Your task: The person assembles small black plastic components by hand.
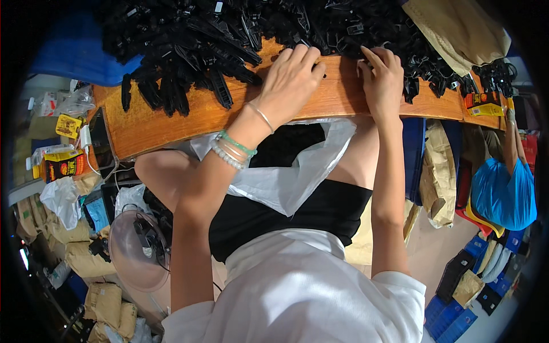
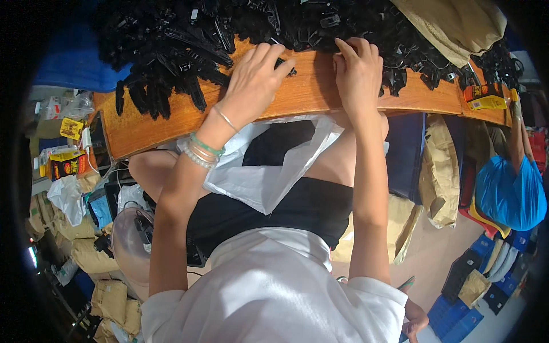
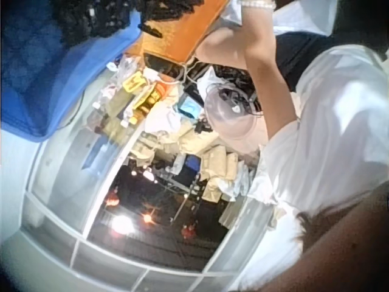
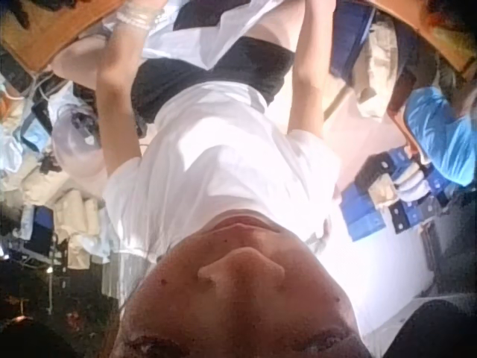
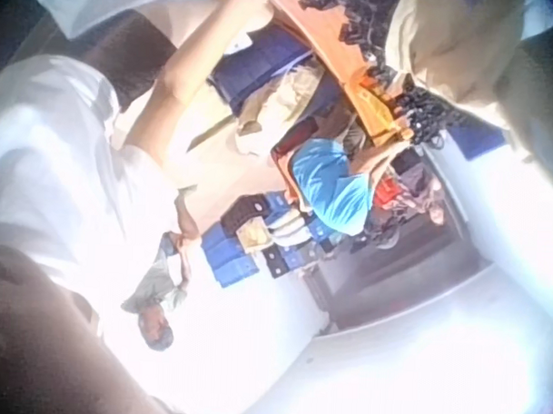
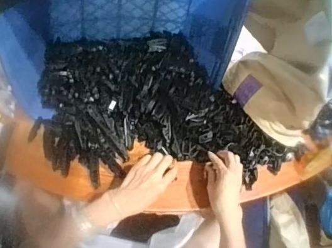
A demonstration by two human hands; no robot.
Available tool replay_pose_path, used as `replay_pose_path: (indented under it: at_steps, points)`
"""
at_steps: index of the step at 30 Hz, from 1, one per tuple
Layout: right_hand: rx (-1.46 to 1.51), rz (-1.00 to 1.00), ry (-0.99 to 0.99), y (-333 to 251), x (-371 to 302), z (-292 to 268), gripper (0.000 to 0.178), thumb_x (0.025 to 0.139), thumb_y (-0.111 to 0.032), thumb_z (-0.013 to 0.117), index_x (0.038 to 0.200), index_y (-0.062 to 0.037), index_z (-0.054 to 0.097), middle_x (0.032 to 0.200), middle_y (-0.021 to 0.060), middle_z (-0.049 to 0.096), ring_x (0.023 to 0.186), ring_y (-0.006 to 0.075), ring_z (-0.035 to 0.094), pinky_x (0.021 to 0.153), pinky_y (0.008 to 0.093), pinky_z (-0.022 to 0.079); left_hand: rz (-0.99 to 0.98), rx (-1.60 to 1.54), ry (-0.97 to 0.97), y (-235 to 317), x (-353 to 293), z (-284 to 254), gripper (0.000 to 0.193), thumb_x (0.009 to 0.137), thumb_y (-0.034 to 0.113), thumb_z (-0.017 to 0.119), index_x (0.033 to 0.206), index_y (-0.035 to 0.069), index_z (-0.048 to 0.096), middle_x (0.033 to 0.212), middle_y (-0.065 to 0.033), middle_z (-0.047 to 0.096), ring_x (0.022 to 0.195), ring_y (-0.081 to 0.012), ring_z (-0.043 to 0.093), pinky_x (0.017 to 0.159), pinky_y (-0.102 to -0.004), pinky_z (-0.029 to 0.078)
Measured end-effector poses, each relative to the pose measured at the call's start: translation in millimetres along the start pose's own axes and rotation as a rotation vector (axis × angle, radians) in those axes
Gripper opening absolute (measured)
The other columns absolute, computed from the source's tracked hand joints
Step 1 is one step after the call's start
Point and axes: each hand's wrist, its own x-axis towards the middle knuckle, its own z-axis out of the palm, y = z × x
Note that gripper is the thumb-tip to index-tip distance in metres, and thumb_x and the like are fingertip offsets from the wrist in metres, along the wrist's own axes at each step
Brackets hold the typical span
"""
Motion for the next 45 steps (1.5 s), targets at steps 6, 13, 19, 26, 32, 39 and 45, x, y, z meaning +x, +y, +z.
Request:
replay_pose_path:
  at_steps: [6, 13, 19, 26, 32, 39, 45]
  points:
    - [-0.05, -0.045, -0.051, -7.6, -11.4, 11.8, 0.03, 0.075, -0.005, 0.068, 0.104, -0.0079, 0.07, 0.101, 0.0059, 0.06, 0.092, 0.0247, 0.055, 0.079, 0.0363, 0.042, -0.013, -0.114, 0.017, 6.8, -14.6, -11.2, 0.025, 0.074, 0.0, 0.059, 0.099, -0.002, 0.059, 0.102, -0.0125, 0.058, 0.094, -0.0281, 0.056, 0.081, -0.0364, 0.047]
    - [0.105, -0.084, -0.035, -33.4, -14.2, -4.8, 0.015, 0.071, -0.002, 0.073, 0.082, -0.0012, 0.063, 0.098, 0.0076, 0.06, 0.085, 0.026, 0.058, 0.073, 0.0366, 0.047, -0.498, -0.722, 0.336, 22.7, -53.4, -16.7, 0.027, 0.074, -0.008, 0.067, 0.098, -0.001, 0.059, 0.099, -0.0135, 0.063, 0.087, -0.0277, 0.065, 0.076, -0.032, 0.051]
    - [1.011, 0.547, -0.092, -42.4, -25.8, 4.8, 0.015, 0.077, -0.003, 0.074, 0.087, 0.003, 0.064, 0.091, 0.0102, 0.063, 0.075, 0.0189, 0.064, 0.067, 0.0278, 0.049, -0.404, -0.502, 0.154, 11.1, -53.7, -14.3, 0.02, 0.074, -0.001, 0.07, 0.094, -0.003, 0.064, 0.094, -0.0124, 0.061, 0.089, -0.0293, 0.058, 0.079, -0.0359, 0.047]
    - [0.351, 0.126, -0.137, -36.8, -33.2, -12.1, 0.028, 0.076, -0.007, 0.075, 0.101, 0.003, 0.069, 0.089, 0.0138, 0.066, 0.076, 0.021, 0.063, 0.069, 0.0309, 0.048, -0.416, -0.524, 0.138, 10.9, -56.3, -12.1, 0.02, 0.076, 0.001, 0.069, 0.095, -0.002, 0.066, 0.093, -0.0118, 0.06, 0.09, -0.0297, 0.054, 0.081, -0.0369, 0.045]
    - [0.897, 0.481, -0.389, -36.9, -41.2, -15.7, 0.027, 0.076, -0.003, 0.076, 0.102, 0.0033, 0.07, 0.083, 0.0034, 0.061, 0.075, 0.0097, 0.06, 0.062, 0.0228, 0.046, -0.413, -0.542, 0.126, 10.7, -55.6, -13.3, 0.02, 0.076, 0.0, 0.069, 0.096, -0.003, 0.066, 0.093, -0.0114, 0.06, 0.089, -0.0282, 0.054, 0.079, -0.036, 0.045]
    - [0.886, 0.433, -0.441, -37.0, -38.8, -23.4, 0.027, 0.077, 0.004, 0.072, 0.103, 0.0029, 0.071, 0.089, 0.0063, 0.061, 0.077, 0.0121, 0.058, 0.067, 0.0241, 0.048, -0.41, -0.567, 0.11, 7.3, -54.9, -15.1, 0.019, 0.076, -0.001, 0.069, 0.095, -0.003, 0.067, 0.092, -0.0108, 0.061, 0.087, -0.0273, 0.055, 0.077, -0.0358, 0.045]
    - [0.822, 0.262, -0.432, -46.5, -36.7, -15.6, 0.028, 0.075, 0.004, 0.072, 0.103, 0.0032, 0.071, 0.093, 0.0082, 0.061, 0.086, 0.0193, 0.057, 0.075, 0.0278, 0.047, -0.361, -0.63, 0.091, 8.7, -49.7, -13.6, 0.019, 0.075, -0.001, 0.069, 0.094, -0.003, 0.067, 0.091, -0.0104, 0.06, 0.087, -0.0271, 0.055, 0.076, -0.0357, 0.046]
